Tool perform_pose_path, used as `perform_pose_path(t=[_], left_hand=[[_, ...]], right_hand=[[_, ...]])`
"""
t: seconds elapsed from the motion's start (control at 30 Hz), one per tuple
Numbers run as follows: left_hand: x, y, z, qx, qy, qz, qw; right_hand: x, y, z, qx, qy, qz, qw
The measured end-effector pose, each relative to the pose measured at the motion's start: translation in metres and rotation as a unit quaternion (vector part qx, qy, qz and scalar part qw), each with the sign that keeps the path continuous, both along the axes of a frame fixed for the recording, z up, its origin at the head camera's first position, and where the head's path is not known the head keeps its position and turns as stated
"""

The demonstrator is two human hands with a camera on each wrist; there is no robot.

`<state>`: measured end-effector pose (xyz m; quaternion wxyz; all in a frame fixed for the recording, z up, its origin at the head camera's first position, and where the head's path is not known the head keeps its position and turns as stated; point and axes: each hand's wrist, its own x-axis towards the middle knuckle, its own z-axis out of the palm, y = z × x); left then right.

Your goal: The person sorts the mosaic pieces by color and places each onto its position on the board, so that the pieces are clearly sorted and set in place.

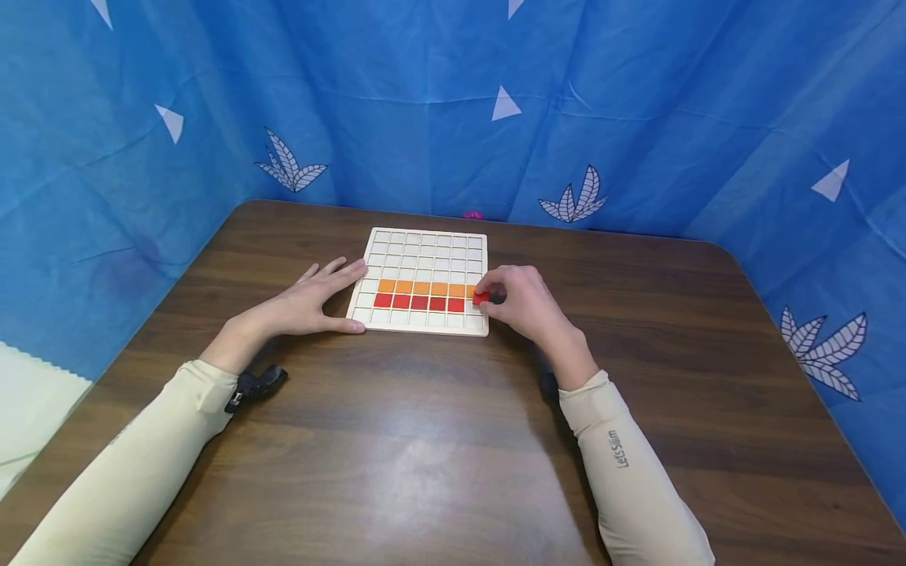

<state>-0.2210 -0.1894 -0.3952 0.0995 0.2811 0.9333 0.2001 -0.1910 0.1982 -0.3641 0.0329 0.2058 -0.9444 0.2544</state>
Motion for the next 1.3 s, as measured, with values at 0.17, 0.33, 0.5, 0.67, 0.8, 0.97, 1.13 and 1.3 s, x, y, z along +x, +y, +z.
perform_pose_path(t=[0.17, 0.33, 0.5, 0.67, 0.8, 0.97, 1.13, 1.3], left_hand=[[0.000, 0.000, -0.001, 0.002, 0.000, 0.000, 1.0000], [0.001, -0.001, 0.000, 0.003, 0.000, 0.000, 1.0000], [0.002, -0.001, 0.002, 0.003, -0.002, 0.001, 1.0000], [0.001, -0.001, 0.002, 0.003, 0.000, 0.001, 1.0000], [0.000, 0.000, 0.002, -0.001, 0.001, 0.000, 1.0000], [0.001, 0.002, 0.003, -0.001, 0.002, 0.000, 1.0000], [0.000, 0.001, 0.001, 0.001, 0.001, -0.001, 1.0000], [0.000, -0.001, 0.000, 0.001, 0.002, -0.002, 1.0000]], right_hand=[[-0.002, -0.009, -0.001, 0.009, -0.003, 0.007, 0.9999], [-0.001, -0.012, -0.002, 0.016, -0.024, 0.011, 0.9995], [0.001, -0.013, -0.001, 0.015, -0.024, 0.023, 0.9993], [0.002, -0.013, -0.001, 0.018, -0.011, 0.027, 0.9994], [0.003, -0.012, -0.002, 0.025, -0.003, 0.023, 0.9994], [0.003, -0.010, -0.003, 0.024, 0.000, 0.024, 0.9994], [0.004, -0.009, -0.004, 0.021, 0.005, 0.026, 0.9994], [0.007, -0.010, -0.006, 0.012, 0.007, 0.029, 0.9995]])
